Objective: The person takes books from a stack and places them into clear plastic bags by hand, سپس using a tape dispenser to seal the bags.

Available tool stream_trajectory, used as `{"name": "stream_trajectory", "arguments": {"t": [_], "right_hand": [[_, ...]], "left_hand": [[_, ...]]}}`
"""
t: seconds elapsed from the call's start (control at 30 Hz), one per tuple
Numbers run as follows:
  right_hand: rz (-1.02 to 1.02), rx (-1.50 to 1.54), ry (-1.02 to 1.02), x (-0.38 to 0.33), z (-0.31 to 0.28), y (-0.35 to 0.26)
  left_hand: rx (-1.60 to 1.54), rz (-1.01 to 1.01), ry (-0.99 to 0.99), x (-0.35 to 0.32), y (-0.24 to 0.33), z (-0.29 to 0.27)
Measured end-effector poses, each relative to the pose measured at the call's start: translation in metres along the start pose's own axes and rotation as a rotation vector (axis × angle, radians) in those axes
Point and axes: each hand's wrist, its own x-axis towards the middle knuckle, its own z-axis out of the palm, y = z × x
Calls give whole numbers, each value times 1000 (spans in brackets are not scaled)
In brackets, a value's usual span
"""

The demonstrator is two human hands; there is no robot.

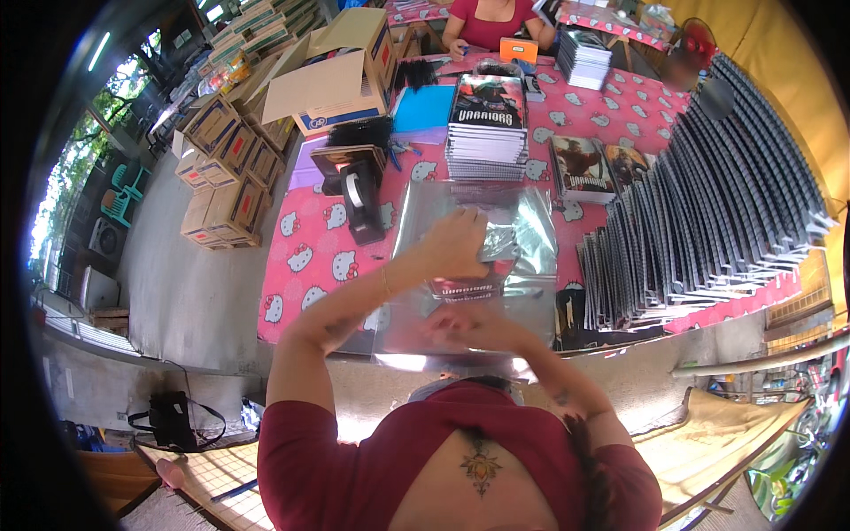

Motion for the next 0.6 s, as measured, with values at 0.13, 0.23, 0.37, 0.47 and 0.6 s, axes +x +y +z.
{"name": "stream_trajectory", "arguments": {"t": [0.13, 0.23, 0.37, 0.47, 0.6], "right_hand": [[-111, 1453, 223, 39, 38, 91], [-580, 1519, 424, 13, 10, 126], [-240, 528, 746, -42, -61, 28], [-185, 49, 721, -38, -82, 50], [-190, 70, 691, -27, -88, 36]], "left_hand": [[-271, -156, 154, -4, 22, -43], [-767, -330, 293, -57, -7, -14], [-1362, -379, 524, -119, -39, 104], [-1265, -284, 552, -120, -48, 112], [-1008, -230, 605, -84, -7, 47]]}}
